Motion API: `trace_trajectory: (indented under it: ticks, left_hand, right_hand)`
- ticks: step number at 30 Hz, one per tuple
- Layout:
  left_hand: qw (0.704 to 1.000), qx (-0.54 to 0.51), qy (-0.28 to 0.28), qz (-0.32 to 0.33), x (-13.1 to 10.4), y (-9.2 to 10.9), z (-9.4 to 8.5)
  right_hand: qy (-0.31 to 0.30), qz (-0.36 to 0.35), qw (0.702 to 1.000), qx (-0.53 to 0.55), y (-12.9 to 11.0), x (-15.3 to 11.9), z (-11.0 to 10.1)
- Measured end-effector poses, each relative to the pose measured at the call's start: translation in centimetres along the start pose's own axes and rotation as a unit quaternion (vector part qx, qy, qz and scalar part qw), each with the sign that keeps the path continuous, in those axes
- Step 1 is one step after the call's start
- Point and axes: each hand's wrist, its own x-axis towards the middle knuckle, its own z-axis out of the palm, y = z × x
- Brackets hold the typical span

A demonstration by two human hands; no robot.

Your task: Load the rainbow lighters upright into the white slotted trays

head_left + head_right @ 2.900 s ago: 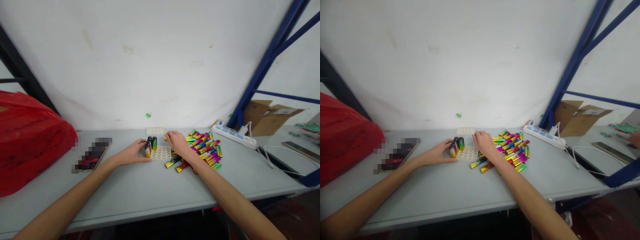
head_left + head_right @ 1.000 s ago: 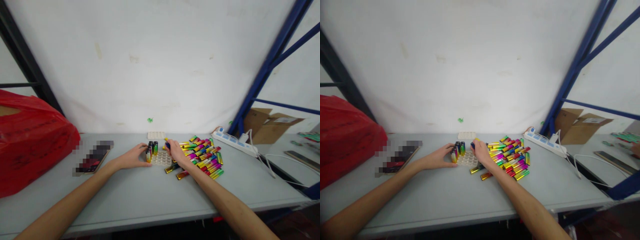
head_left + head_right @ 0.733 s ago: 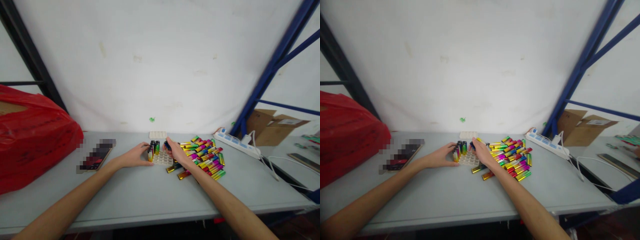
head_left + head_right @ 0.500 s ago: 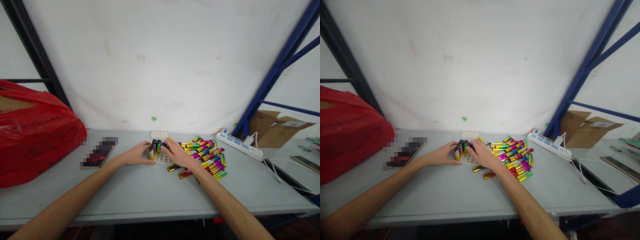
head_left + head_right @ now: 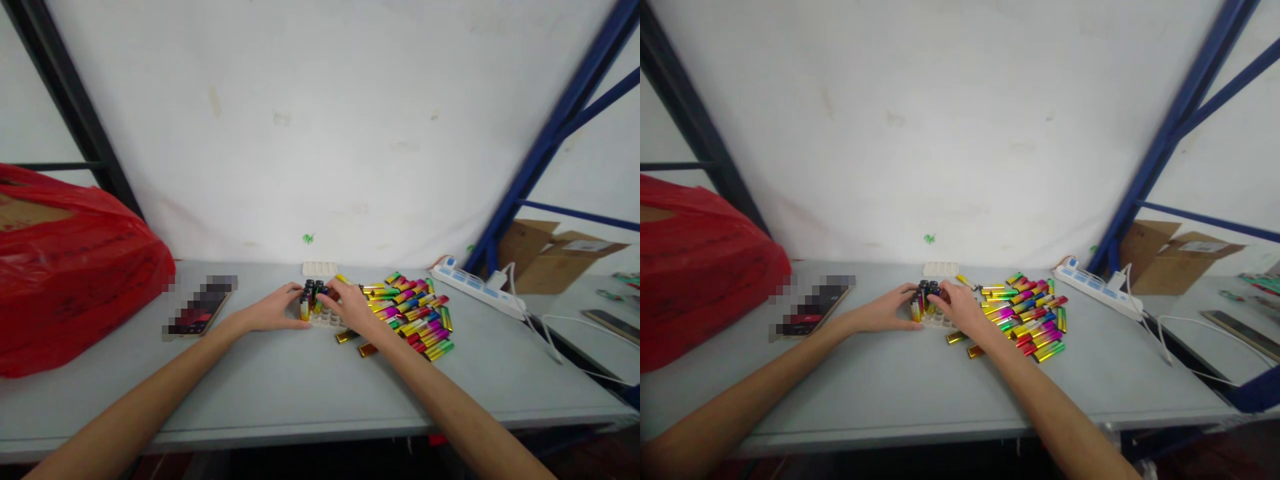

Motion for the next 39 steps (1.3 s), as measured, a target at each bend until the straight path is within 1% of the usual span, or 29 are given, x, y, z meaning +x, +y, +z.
trace_trajectory:
  ticks: [2, 4, 8, 11, 13, 15, 18, 20, 23, 25, 27, 28, 29, 31, 33, 34, 35, 37, 39]
  left_hand:
    - [1.0, 0.002, 0.002, -0.001, 0.0, 0.0, 0.0]
    - [1.0, 0.005, 0.003, -0.003, 0.1, -0.1, 0.1]
    - [1.0, 0.013, 0.004, -0.005, 0.2, -0.3, 0.1]
    - [1.0, 0.022, 0.0, -0.014, 0.2, -0.3, 0.2]
    - [0.999, 0.028, -0.005, -0.02, 0.2, -0.3, 0.1]
    - [0.999, 0.03, -0.007, -0.022, 0.2, -0.2, 0.1]
    - [0.999, 0.028, -0.007, -0.019, 0.1, -0.2, 0.1]
    - [1.0, 0.025, -0.007, -0.016, 0.2, -0.4, 0.1]
    - [1.0, 0.019, -0.006, -0.013, 0.2, -0.6, 0.1]
    - [1.0, 0.015, -0.004, -0.014, 0.2, -0.6, 0.1]
    - [1.0, 0.015, -0.002, -0.018, 0.3, -0.5, 0.1]
    - [1.0, 0.018, -0.001, -0.02, 0.3, -0.5, 0.1]
    - [1.0, 0.022, -0.001, -0.021, 0.3, -0.4, 0.1]
    - [0.999, 0.028, -0.001, -0.021, 0.3, -0.3, 0.1]
    - [0.999, 0.027, -0.003, -0.021, 0.3, -0.3, 0.1]
    - [0.999, 0.026, -0.003, -0.021, 0.3, -0.3, 0.1]
    - [0.999, 0.026, -0.003, -0.022, 0.2, -0.2, 0.1]
    - [0.999, 0.028, -0.004, -0.024, 0.2, -0.2, 0.1]
    - [0.999, 0.034, -0.006, -0.025, 0.1, -0.1, 0.1]
  right_hand:
    - [-0.017, -0.008, 1.0, -0.002, -0.1, 0.2, 0.3]
    - [-0.021, -0.018, 1.0, -0.014, -0.2, 0.4, 0.6]
    - [-0.007, -0.01, 0.999, -0.032, -0.2, 0.5, 0.8]
    - [-0.018, -0.003, 1.0, -0.005, -0.1, 0.4, 0.3]
    - [-0.042, -0.012, 0.999, 0.014, -0.1, 0.4, -0.2]
    - [-0.055, -0.024, 0.998, 0.007, -0.1, 0.4, -0.7]
    - [-0.066, -0.025, 0.997, -0.035, -0.5, 0.5, -1.0]
    - [-0.07, -0.008, 0.994, -0.085, -1.1, 0.7, -0.9]
    - [-0.078, 0.034, 0.979, -0.188, -1.8, 0.8, -0.4]
    - [-0.1, 0.047, 0.969, -0.219, -1.7, 0.8, -0.3]
    - [-0.114, 0.035, 0.972, -0.201, -0.8, 0.8, -0.7]
    - [-0.107, 0.025, 0.977, -0.184, -0.2, 0.7, -1.0]
    - [-0.09, 0.017, 0.981, -0.17, 0.6, 0.7, -1.5]
    - [-0.027, 0.02, 0.985, -0.169, 2.4, 0.8, -2.4]
    - [0.024, 0.054, 0.979, -0.196, 3.9, 1.0, -3.1]
    - [0.029, 0.081, 0.973, -0.215, 4.5, 1.1, -3.2]
    - [0.019, 0.114, 0.965, -0.235, 5.0, 1.1, -3.2]
    - [-0.022, 0.179, 0.947, -0.265, 5.6, 1.0, -2.9]
    - [-0.052, 0.213, 0.937, -0.272, 6.0, 0.9, -2.6]
